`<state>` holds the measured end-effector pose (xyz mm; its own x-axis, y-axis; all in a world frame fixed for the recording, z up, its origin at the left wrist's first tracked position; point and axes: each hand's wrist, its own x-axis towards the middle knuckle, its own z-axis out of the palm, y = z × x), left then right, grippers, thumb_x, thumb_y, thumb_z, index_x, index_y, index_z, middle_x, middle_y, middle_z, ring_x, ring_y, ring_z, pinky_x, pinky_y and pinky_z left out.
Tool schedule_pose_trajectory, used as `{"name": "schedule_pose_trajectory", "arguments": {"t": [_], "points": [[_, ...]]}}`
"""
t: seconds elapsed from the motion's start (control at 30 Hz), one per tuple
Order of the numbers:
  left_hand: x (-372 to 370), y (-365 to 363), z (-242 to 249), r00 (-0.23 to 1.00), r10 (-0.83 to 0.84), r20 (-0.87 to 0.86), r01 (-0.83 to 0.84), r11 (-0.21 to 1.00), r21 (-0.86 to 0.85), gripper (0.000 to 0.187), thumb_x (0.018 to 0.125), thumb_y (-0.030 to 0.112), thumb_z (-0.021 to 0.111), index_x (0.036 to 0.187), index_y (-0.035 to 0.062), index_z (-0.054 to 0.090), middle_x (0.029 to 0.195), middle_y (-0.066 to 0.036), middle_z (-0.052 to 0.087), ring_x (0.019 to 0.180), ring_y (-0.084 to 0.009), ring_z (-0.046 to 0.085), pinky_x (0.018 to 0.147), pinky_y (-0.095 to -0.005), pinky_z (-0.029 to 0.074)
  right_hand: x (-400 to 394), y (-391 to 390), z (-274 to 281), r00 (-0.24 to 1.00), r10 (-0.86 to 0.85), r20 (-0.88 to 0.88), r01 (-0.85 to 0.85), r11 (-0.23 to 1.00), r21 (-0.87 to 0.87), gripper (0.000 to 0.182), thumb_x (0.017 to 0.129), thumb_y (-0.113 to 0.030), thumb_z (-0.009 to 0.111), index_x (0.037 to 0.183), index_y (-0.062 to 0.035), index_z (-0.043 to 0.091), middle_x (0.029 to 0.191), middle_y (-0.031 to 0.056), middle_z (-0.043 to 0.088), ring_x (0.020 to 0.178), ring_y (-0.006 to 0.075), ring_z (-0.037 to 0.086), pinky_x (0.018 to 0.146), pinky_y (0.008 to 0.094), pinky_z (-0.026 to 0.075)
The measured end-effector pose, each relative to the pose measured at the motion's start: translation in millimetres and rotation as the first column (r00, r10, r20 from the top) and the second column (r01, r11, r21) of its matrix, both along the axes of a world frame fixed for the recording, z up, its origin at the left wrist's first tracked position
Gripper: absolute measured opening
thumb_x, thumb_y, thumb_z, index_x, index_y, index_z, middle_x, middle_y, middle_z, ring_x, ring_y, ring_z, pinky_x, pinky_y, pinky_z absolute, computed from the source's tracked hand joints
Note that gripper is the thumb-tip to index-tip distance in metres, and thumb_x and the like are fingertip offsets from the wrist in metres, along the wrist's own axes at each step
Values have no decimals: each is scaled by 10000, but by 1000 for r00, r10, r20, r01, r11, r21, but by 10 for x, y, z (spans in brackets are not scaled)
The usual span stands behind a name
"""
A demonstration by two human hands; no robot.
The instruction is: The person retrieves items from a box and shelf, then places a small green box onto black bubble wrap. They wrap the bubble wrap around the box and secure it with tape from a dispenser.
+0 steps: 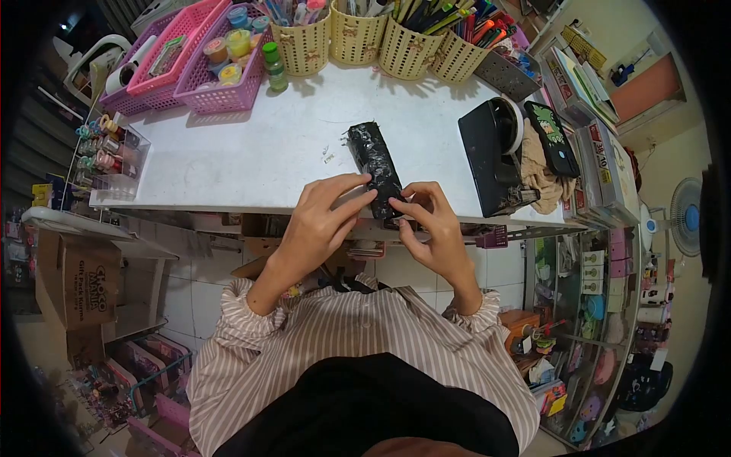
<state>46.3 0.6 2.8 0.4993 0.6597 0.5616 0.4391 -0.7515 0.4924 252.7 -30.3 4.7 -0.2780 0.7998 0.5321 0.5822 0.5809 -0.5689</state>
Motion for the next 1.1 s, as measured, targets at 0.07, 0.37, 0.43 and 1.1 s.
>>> {"name": "schedule_pose_trajectory", "arguments": {"t": [0.07, 0.37, 0.43, 1.1], "points": [[-7, 26, 34, 999, -20, -25, 20, 1000, -11, 414, 708, -30, 623, 1107, 80, 604, 1184, -90, 548, 1035, -260, 527, 879, -365, 402, 30, 28, 114, 999, 33, -41, -34, 999, -26, 302, 724, -4, 613, 1025, -26, 610, 978, 117, 531, 768, 226, 564, 670, 313, 466], [23, 34, -16, 995, -13, 101, 22, 996, -89, 210, 765, -23, 587, 973, -1, 583, 1129, -111, 579, 1007, -271, 548, 864, -344, 420, -219, 715, 214, 961, -274, -21, 246, 891, -382, 454, 794, -300, 655, 1061, 50, 544, 864, 173, 609, 726, 270, 603, 665, 348, 471], [30, 14, -11, 990, 11, 141, 6, 993, -117, 173, 779, -22, 581, 952, -12, 575, 1113, -126, 584, 998, -275, 558, 859, -336, 427, -239, 762, 200, 977, -193, -94, 131, 882, -452, 529, 736, -293, 717, 1080, 63, 530, 800, 148, 616, 668, 222, 600, 630, 317, 476], [184, -590, -159, 615, 151, 774, 301, 862, -408, 459, 754, -86, 648, 1183, -17, 500, 1157, -143, 533, 1024, -194, 555, 867, -300, 490, -446, -226, -39, 554, 21, -832, -288, 943, -168, 318, 726, 36, 678, 1028, 16, 579, 1060, 114, 557, 977, 185, 557, 838, 290, 456]]}}
